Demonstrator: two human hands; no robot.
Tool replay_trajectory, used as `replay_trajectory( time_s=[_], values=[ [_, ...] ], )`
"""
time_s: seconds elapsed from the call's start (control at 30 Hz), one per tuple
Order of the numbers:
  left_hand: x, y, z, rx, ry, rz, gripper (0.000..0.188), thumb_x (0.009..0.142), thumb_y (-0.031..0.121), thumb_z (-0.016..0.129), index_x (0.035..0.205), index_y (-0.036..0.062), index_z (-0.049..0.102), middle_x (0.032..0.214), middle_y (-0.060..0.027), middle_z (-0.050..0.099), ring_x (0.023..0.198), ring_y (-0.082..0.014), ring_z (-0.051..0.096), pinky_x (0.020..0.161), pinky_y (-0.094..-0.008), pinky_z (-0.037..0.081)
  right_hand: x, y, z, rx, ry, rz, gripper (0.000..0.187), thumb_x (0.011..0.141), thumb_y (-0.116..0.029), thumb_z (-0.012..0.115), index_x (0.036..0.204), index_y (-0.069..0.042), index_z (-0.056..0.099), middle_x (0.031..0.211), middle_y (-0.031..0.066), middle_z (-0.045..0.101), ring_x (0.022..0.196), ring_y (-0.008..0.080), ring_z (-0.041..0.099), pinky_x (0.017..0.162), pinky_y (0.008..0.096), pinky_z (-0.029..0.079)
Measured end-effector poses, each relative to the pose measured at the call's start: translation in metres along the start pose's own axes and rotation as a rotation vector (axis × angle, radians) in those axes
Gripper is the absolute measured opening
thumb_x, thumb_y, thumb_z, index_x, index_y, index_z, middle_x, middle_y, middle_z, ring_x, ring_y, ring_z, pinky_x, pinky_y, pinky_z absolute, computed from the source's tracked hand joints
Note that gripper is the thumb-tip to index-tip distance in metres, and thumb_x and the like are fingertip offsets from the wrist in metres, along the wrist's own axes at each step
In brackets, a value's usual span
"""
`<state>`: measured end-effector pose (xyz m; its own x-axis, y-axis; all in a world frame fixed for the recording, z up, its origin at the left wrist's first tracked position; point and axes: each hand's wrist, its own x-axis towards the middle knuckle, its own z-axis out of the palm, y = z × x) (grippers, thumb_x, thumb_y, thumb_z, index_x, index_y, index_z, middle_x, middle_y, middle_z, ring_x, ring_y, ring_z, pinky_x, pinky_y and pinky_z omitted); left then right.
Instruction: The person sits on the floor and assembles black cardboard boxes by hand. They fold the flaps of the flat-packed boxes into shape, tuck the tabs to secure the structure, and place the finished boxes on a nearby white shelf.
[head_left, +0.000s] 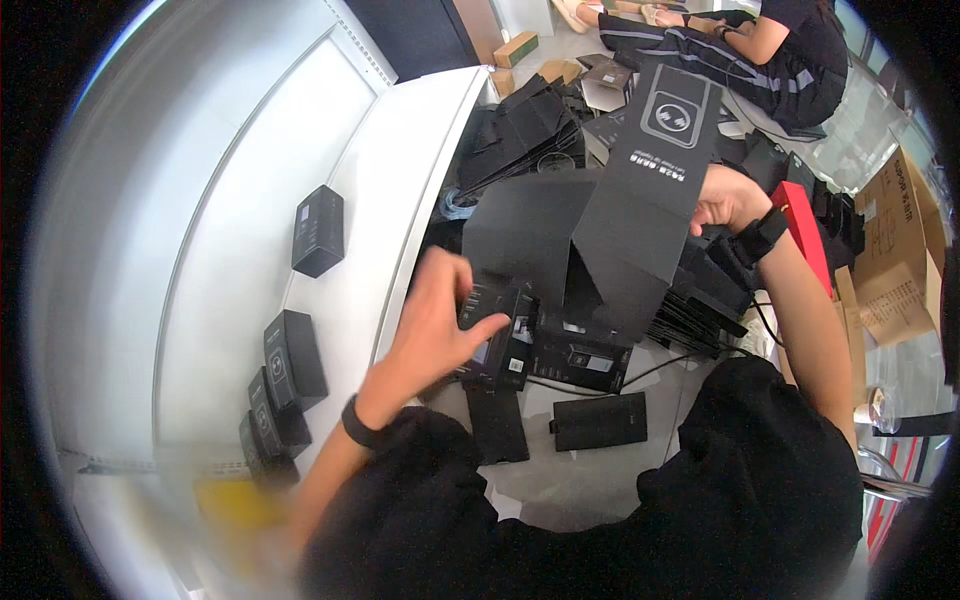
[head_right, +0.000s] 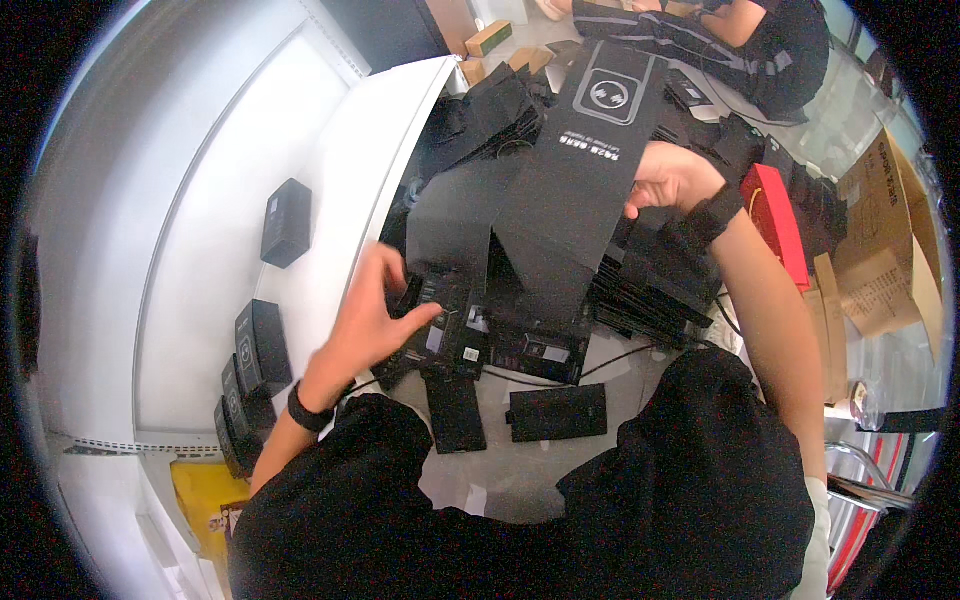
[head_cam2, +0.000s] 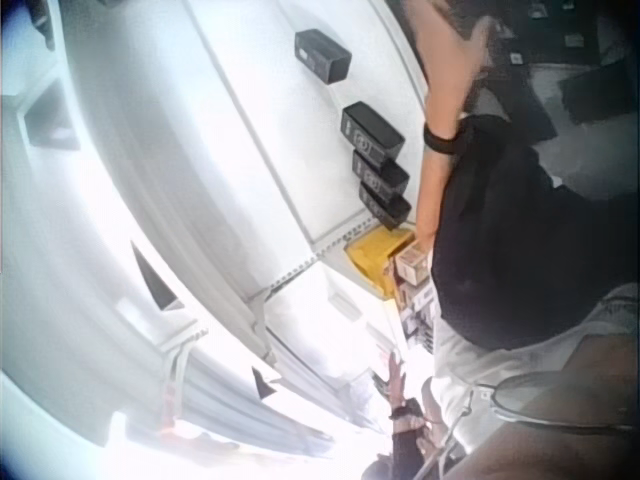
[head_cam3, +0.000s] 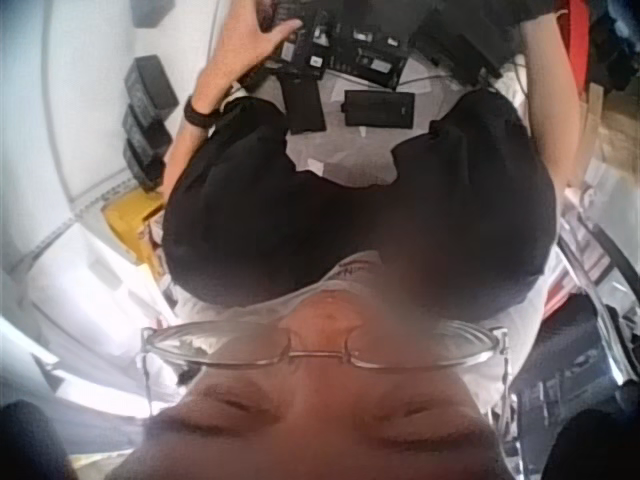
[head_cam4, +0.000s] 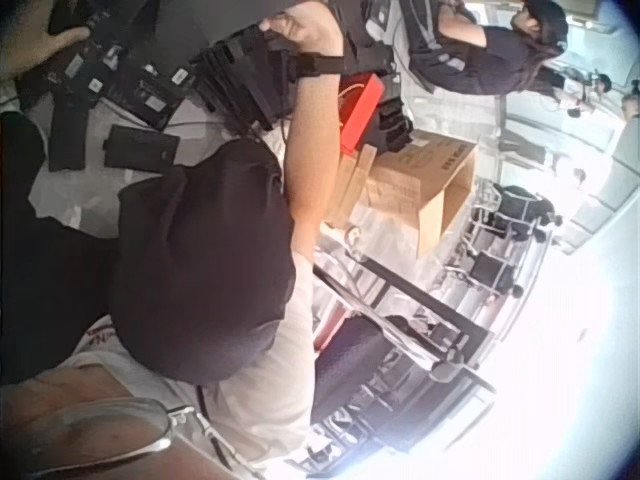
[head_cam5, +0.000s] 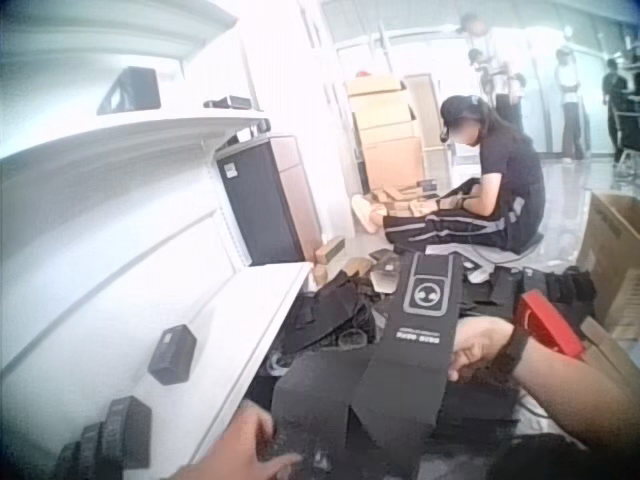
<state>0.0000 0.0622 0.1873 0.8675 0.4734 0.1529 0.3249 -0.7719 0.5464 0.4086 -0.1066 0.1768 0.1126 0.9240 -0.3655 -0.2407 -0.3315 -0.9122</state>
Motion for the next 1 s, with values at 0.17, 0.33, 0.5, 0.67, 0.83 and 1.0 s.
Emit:
replay_trajectory(
  time_s=[0.17,0.33,0.5,0.67,0.83,1.0],
  values=[
    [0.016,0.020,-0.016,0.106,-0.105,0.371,0.134,0.058,0.019,0.100,0.166,0.0105,0.021,0.168,-0.0253,0.023,0.158,-0.0490,0.017,0.130,-0.0545,0.022,0.030,0.006,0.030,0.033,-0.277,0.100,0.024,0.099,-0.013,0.072,0.119,0.000,0.070,0.097,0.0101,0.078,0.068,0.0147,0.075,0.048,0.0258,0.060],
    [0.015,0.016,-0.005,-0.121,-0.280,0.247,0.117,0.064,-0.002,0.084,0.165,0.0109,0.028,0.166,-0.0219,0.033,0.155,-0.0404,0.034,0.127,-0.0462,0.033,0.030,-0.003,0.056,0.234,-0.446,0.114,0.029,0.108,-0.023,0.059,0.120,0.002,0.067,0.095,0.0111,0.077,0.063,0.0132,0.070,0.044,0.0234,0.053],
    [0.007,-0.006,-0.008,-0.160,-0.219,0.315,0.094,0.072,-0.006,0.076,0.159,0.0092,0.042,0.154,-0.0211,0.048,0.142,-0.0359,0.050,0.117,-0.0417,0.045,0.033,-0.004,0.080,0.417,-0.456,0.154,0.063,0.112,-0.049,0.044,0.127,0.010,0.060,0.103,0.0217,0.075,0.068,0.0294,0.072,0.054,0.0347,0.061],
    [-0.005,-0.016,0.013,-0.421,-0.046,-0.082,0.039,0.101,0.018,0.067,0.135,-0.0014,0.062,0.121,-0.0145,0.072,0.107,-0.0187,0.066,0.094,-0.0345,0.053,0.035,-0.011,0.093,0.358,-0.492,0.089,0.096,0.107,-0.067,0.041,0.156,0.015,0.025,0.130,0.0333,0.065,0.080,0.0360,0.075,0.067,0.0391,0.065],
    [0.005,-0.012,0.018,-0.901,-0.034,-0.440,0.044,0.105,0.026,0.069,0.137,-0.0040,0.061,0.129,-0.0113,0.070,0.116,-0.0197,0.066,0.100,-0.0349,0.053,0.034,0.044,0.156,-0.416,0.088,-0.224,0.117,0.085,-0.068,0.078,0.159,0.007,0.026,0.150,0.0293,0.042,0.142,0.0394,0.045,0.111,0.0480,0.048],
    [0.003,0.008,0.010,-1.036,-0.211,-0.508,0.062,0.106,0.041,0.065,0.150,0.0011,0.046,0.142,-0.0133,0.059,0.125,-0.0195,0.059,0.103,-0.0357,0.050,0.032,0.076,0.190,-0.447,0.041,-0.292,0.138,0.082,-0.071,0.080,0.164,0.007,0.001,0.167,0.0345,0.015,0.156,0.0456,0.022,0.126,0.0547,0.027]
  ],
)
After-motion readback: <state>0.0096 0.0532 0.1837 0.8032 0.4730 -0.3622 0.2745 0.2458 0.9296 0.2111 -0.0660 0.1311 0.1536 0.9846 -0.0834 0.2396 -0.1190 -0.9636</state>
